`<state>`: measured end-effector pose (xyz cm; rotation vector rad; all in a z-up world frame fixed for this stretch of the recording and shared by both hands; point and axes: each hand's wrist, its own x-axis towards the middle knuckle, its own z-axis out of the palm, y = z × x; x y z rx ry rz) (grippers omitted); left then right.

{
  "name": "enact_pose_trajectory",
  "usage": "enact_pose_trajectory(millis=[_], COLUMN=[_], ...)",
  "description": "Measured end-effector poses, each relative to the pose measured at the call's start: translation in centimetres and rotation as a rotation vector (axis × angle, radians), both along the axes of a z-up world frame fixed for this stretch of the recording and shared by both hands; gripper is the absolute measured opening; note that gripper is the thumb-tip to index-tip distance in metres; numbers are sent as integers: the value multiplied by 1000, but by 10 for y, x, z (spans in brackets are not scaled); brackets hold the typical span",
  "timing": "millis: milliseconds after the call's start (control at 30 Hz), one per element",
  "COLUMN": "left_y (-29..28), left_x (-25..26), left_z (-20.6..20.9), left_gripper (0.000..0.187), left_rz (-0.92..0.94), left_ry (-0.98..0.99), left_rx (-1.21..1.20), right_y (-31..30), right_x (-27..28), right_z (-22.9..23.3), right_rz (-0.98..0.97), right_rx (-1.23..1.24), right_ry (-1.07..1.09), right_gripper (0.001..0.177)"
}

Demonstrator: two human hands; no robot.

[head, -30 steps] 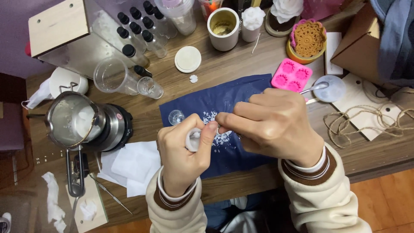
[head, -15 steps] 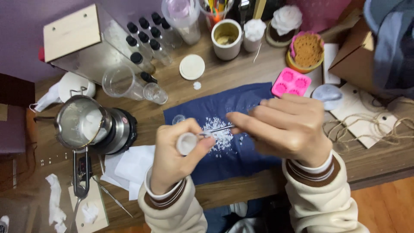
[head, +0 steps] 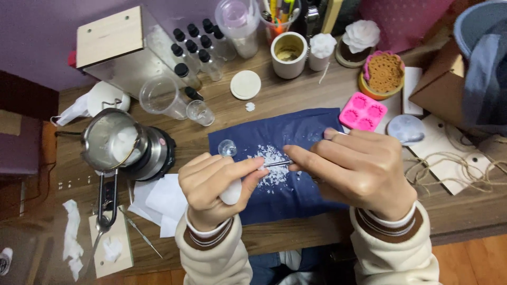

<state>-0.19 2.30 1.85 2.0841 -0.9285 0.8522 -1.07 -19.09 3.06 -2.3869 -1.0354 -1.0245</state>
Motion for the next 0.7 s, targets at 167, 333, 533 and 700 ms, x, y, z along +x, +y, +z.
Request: enact_pose_trajectory(millis=[167,333,533,700], left_y=[-5,-7,14,19], left_x=[-5,-8,-1,0], left_z=[-3,-2,-2,-1], left_gripper=[5,2,11,26], left_rz=[7,97,143,81], left_ry=[295,392,378,519], left_rx=[-188,-291,-301,-2], right_y=[0,0,3,7], right_x=[-2,-3,-6,-7], right_z=[0,0,4,0], right_rz=[-22,-77,-44,-36], right_rx=[7,-16,5,17], right_ry=[-19,-26,69,58], right_gripper=[18,30,19,20])
